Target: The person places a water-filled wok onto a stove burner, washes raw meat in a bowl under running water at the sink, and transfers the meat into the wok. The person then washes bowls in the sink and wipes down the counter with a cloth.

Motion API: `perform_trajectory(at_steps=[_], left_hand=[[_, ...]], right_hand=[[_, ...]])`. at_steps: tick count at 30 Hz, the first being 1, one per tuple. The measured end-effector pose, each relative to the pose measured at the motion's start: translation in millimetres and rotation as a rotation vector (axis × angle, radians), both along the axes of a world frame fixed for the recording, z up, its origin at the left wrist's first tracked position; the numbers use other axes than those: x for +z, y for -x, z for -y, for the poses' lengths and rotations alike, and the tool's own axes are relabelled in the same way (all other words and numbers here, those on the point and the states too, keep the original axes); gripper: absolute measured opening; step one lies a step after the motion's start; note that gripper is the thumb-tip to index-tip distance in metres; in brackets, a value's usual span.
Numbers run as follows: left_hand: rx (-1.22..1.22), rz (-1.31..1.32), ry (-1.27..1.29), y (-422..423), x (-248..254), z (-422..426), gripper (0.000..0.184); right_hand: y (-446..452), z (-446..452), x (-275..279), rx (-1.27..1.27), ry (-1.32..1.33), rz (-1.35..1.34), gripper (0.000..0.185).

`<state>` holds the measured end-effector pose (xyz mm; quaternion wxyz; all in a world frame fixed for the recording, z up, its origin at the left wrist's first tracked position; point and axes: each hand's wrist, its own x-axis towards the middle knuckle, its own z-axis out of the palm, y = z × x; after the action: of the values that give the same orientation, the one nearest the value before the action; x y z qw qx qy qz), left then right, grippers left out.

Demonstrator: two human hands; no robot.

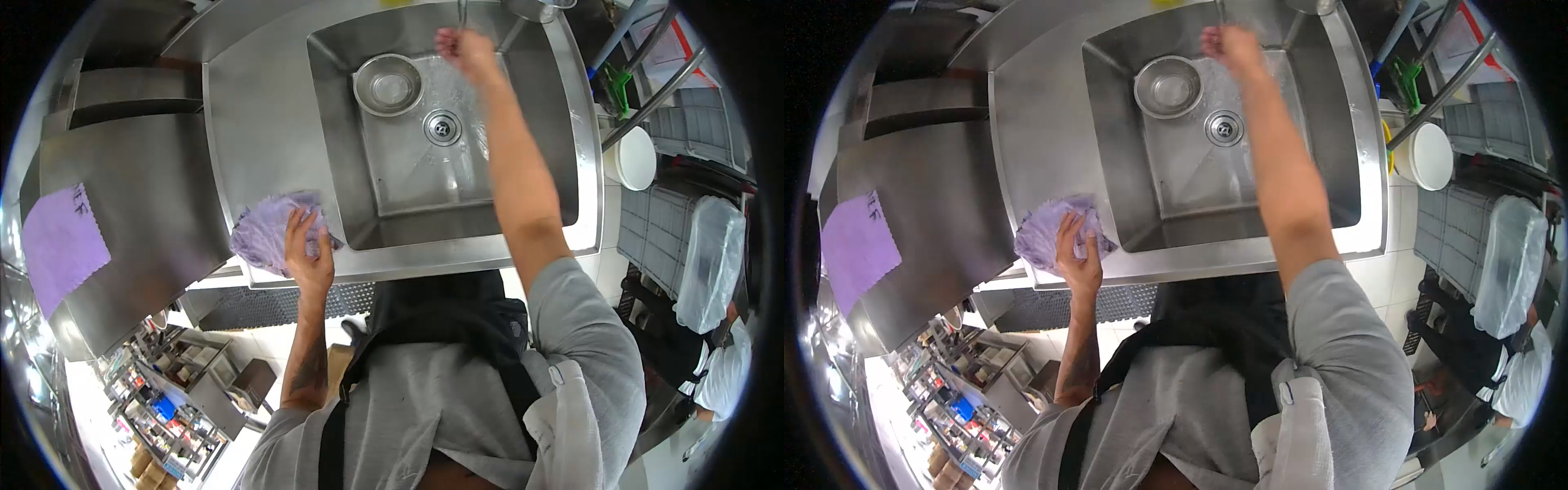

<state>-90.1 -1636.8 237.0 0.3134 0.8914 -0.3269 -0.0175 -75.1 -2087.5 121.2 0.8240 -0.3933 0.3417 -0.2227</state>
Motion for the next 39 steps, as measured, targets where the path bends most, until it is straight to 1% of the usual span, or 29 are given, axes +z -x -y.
perform_trajectory(at_steps=[1, 3, 4, 5, 6, 8, 10, 12, 13, 14, 15, 17, 19, 20, 21, 22, 23, 24, 25, 26, 28, 29, 31, 32, 34, 36, 37, 38, 39], left_hand=[[0.001, 0.001, -0.018, 1.5, 0.2, 12.9, 0.026], [-0.017, -0.006, -0.024, 4.3, -0.5, 36.5, 0.026], [-0.016, -0.009, -0.041, 4.7, 2.4, 46.5, 0.026], [-0.041, -0.01, -0.037, 4.1, 5.9, 57.2, 0.026], [-0.066, -0.006, -0.024, 1.9, 7.5, 68.0, 0.025], [-0.114, -0.013, -0.024, -5.3, 7.6, 83.7, 0.025], [-0.176, -0.046, -0.009, -12.2, 2.8, 102.0, 0.022], [-0.233, -0.109, 0.023, -20.8, -8.5, 132.4, 0.02], [-0.273, -0.168, 0.061, -25.3, -17.1, 154.8, 0.019], [-0.245, -0.334, 0.072, -26.4, -25.6, 179.3, 0.018], [-0.214, -0.495, 0.081, -29.8, -33.1, 206.0, 0.018], [-0.165, -0.769, 0.042, -50.9, -73.1, 252.4, 0.021], [0.135, -0.918, -0.305, -97.0, -172.8, 275.5, 0.03], [0.134, -0.924, -0.301, -101.6, -192.5, 271.2, 0.03], [0.349, -1.0, -0.253, -106.4, -208.8, 269.7, 0.032], [0.454, -1.038, -0.237, -115.7, -240.5, 264.3, 0.034], [0.563, -1.071, -0.216, -125.0, -271.8, 259.0, 0.035], [0.72, -1.179, 0.043, -139.9, -324.8, 249.3, 0.039], [0.874, -1.272, 0.309, -146.9, -358.6, 247.5, 0.043], [0.879, -1.28, 0.283, -144.4, -356.4, 251.7, 0.043], [0.397, -1.018, 0.051, -133.5, -329.9, 254.7, 0.039], [0.184, -0.817, -0.112, -141.8, -333.6, 263.2, 0.037], [-0.192, -0.426, -0.319, -134.7, -308.9, 277.6, 0.035], [-0.354, -0.236, -0.351, -123.5, -265.0, 302.6, 0.036], [-0.51, -0.228, -0.499, -107.0, -203.7, 344.4, 0.039], [-0.756, -0.1, -0.371, -110.1, -208.8, 379.3, 0.042], [-0.765, -0.101, -0.371, -112.1, -229.0, 398.0, 0.042], [-0.833, 0.131, -0.172, -112.4, -248.6, 413.7, 0.039], [-0.875, 0.247, -0.073, -111.0, -239.9, 413.4, 0.037]], right_hand=[[-9.9, -21.6, -21.4, -0.012, 0.219, 0.051, 0.018], [-28.7, -99.6, -76.6, 0.095, 0.875, -0.382, 0.033], [-27.2, -146.0, -116.5, 0.444, 0.954, -0.47, 0.033], [-12.3, -182.0, -194.1, 1.054, 0.979, -0.281, 0.023], [5.0, -182.1, -198.8, 1.054, 0.975, -0.279, 0.023], [52.1, -174.8, -198.2, 1.292, 0.88, -0.631, 0.039], [63.7, -107.9, -191.1, 1.084, 1.069, -0.687, 0.032], [57.8, -40.3, -159.8, 0.591, 0.772, -0.781, 0.026], [44.7, -12.3, -160.9, 0.473, 0.652, -0.681, 0.025], [32.9, 7.9, -158.8, 0.367, 0.537, -0.573, 0.026], [23.7, 18.9, -142.1, 0.366, 0.564, -0.569, 0.026], [6.6, 26.6, -93.2, 0.486, 0.129, -0.442, 0.013], [2.5, 26.1, -54.7, 0.456, 0.143, -0.456, 0.011], [1.1, 27.0, -49.7, 0.413, 0.15, -0.465, 0.009], [1.7, 36.3, -63.1, 0.408, 0.15, -0.474, 0.009], [3.9, 50.7, -85.4, 0.603, 0.609, -0.404, 0.012], [5.3, 52.1, -85.9, 0.709, 0.83, -0.365, 0.014], [6.5, 54.0, -86.8, 0.782, 1.056, -0.315, 0.015], [10.4, 49.1, -45.3, 0.72, 0.707, -0.415, 0.019], [12.2, 44.5, -18.3, 0.65, 0.348, -0.504, 0.023], [14.7, 35.5, -16.0, 0.652, 0.283, -0.469, 0.026], [10.8, 38.0, -12.8, 0.641, 0.272, -0.414, 0.028], [7.6, 36.8, -16.7, 0.665, 0.27, -0.418, 0.029], [7.2, 37.7, -17.4, 0.693, 0.289, -0.416, 0.03], [9.7, 40.1, -5.6, 0.72, 0.289, -0.46, 0.029], [7.1, 51.1, -6.5, 0.745, 0.296, -0.501, 0.028], [-0.5, 68.8, -19.3, 0.78, 0.863, -0.641, 0.027], [-2.9, 76.1, -25.1, 0.774, 1.437, -0.759, 0.026], [-0.7, 74.9, -7.6, 0.76, 1.433, -0.76, 0.026]])
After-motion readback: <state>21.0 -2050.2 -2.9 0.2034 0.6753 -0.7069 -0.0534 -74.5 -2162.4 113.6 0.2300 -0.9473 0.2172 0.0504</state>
